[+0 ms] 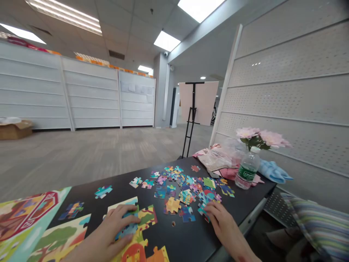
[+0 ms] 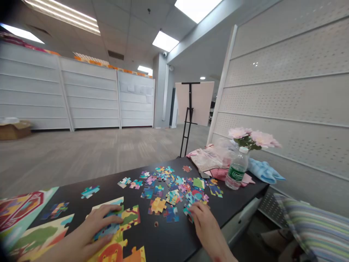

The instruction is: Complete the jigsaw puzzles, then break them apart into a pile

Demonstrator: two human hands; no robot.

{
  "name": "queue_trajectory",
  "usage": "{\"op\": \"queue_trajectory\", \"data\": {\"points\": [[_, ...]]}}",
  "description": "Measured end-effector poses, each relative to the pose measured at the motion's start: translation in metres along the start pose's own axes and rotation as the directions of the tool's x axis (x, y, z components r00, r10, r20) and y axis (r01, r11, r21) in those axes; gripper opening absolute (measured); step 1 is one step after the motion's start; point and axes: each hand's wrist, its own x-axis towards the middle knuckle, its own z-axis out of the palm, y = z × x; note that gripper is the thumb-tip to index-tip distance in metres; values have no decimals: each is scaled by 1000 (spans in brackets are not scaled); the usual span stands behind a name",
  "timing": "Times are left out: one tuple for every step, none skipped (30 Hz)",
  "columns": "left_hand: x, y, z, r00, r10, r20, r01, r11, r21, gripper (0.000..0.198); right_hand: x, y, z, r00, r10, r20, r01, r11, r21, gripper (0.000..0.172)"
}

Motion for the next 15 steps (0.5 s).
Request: {"op": "queue_trajectory", "data": {"points": [[0,0,-1,1000,4,-1,-4,1000,-2,35,5,-1,-3,1000,1,13,-1,1000,-15,34],[-1,0,-1,1000,11,-3,-11,1000,-3,35,10,-3,-5,1000,1,28,0,1000,-28,34],[-1,1,-2,1000,17,-6,-17,1000,-2,35,14,-6,-6,999,-2,42,3,999,-38,34],[-1,1,-3,1000,22,-11,-22,1000,-1,35,15,-9,-5,998,-13,58,15,999,-43,33],[-1,1,-3,1000,27,-16,-27,1000,2,35,15,-12,-3,996,-37,79,40,998,-42,31],[0,2,-4,999,30,-21,-30,1000,5,35,13,-15,1,992,-71,104,75,996,-37,31],[0,2,-4,999,33,-26,-33,999,7,34,9,-18,5,986,-108,127,112,993,-28,32],[0,2,-5,999,35,-31,-34,999,8,34,4,-21,10,980,-137,145,141,990,-19,32],[0,3,-5,999,36,-35,-35,999,9,34,-2,-23,15,976,-153,157,157,988,-10,31],[0,3,-5,999,36,-34,-35,999,9,34,-7,-25,19,974,-158,163,160,987,-2,29],[0,3,-5,999,31,-28,-31,999,11,34,-11,-26,22,975,-150,166,151,988,5,27],[0,2,-5,1000,22,-21,-22,1000,15,34,-14,-28,24,976,-136,170,136,991,12,26],[0,2,-5,1000,15,-12,-15,1000,19,35,-16,-29,24,977,-123,175,121,992,21,25],[1,2,-5,1000,9,-5,-9,1000,22,34,-17,-31,24,976,-116,182,112,993,31,24],[1,2,-5,1000,8,2,-8,1000,22,34,-17,-32,23,976,-112,189,106,993,43,24]]}}
